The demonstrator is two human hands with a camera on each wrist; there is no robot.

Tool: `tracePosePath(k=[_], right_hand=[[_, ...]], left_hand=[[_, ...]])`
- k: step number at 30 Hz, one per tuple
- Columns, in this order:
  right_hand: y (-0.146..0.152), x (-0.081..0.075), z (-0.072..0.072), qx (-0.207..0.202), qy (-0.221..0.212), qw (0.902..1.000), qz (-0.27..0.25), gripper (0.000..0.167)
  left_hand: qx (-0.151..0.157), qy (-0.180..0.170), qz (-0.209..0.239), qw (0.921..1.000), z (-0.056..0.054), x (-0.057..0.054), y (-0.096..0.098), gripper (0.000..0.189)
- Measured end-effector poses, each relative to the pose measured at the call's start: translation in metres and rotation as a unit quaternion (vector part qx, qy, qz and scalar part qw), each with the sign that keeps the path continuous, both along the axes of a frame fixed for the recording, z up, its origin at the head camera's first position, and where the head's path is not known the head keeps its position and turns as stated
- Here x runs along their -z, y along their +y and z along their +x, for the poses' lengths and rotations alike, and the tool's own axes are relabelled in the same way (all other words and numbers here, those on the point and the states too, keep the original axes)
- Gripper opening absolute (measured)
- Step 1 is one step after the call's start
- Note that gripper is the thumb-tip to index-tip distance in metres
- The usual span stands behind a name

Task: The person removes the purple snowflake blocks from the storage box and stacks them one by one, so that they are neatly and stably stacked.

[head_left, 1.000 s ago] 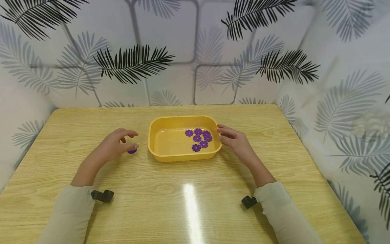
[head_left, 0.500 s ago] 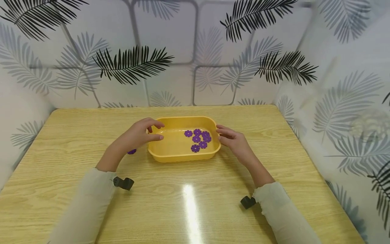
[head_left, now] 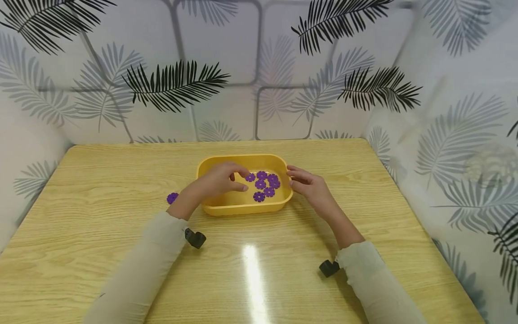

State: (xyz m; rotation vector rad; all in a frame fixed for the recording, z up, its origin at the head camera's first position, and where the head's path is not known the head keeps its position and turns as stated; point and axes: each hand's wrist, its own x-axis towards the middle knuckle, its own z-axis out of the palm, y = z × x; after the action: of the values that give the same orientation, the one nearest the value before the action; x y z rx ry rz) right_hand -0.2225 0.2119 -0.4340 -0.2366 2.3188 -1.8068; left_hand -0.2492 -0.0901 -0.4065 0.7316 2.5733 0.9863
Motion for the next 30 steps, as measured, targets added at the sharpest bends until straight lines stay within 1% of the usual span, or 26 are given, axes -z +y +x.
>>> tracePosePath(k=[2,8,12,14,15,18,21,23,27,30], right_hand=[[0.000,0.000,0.000,-0.001,0.000,1.0000,-0.001,0.041],[0.000,0.000,0.000,0.003,0.001,1.0000,0.007,0.042],[0.000,-0.001,0.000,0.004,0.003,0.9999,0.012,0.042],[0.001,-0.001,0.000,0.002,0.004,0.9999,0.011,0.042],[0.001,-0.001,0.000,0.000,0.004,0.9999,0.011,0.042],[0.001,-0.001,0.000,-0.001,0.005,0.9999,0.012,0.043],[0.001,-0.001,0.001,0.001,0.005,0.9999,0.013,0.043],[0.001,-0.001,0.001,0.002,0.005,0.9999,0.014,0.042],[0.000,-0.001,0.000,0.000,0.006,0.9999,0.014,0.042],[-0.001,-0.001,0.000,0.003,0.006,0.9999,0.015,0.042]], left_hand=[[0.006,-0.008,0.003,0.9999,-0.002,0.004,0.007,0.042],[0.033,-0.011,-0.003,0.9994,-0.010,0.015,0.027,0.038],[0.039,-0.034,0.002,0.9986,-0.012,0.021,0.036,0.031],[0.042,-0.039,-0.004,0.9983,-0.013,0.025,0.039,0.029],[0.045,-0.037,-0.011,0.9982,-0.013,0.026,0.041,0.029],[0.061,-0.012,-0.035,0.9975,-0.015,0.031,0.043,0.027],[0.069,0.004,-0.050,0.9963,-0.016,0.033,0.044,0.026],[0.064,0.001,-0.051,0.9967,-0.016,0.034,0.043,0.026],[0.038,-0.010,-0.049,0.9981,-0.015,0.033,0.041,0.024],[0.015,-0.005,-0.052,0.9985,-0.014,0.033,0.039,0.023]])
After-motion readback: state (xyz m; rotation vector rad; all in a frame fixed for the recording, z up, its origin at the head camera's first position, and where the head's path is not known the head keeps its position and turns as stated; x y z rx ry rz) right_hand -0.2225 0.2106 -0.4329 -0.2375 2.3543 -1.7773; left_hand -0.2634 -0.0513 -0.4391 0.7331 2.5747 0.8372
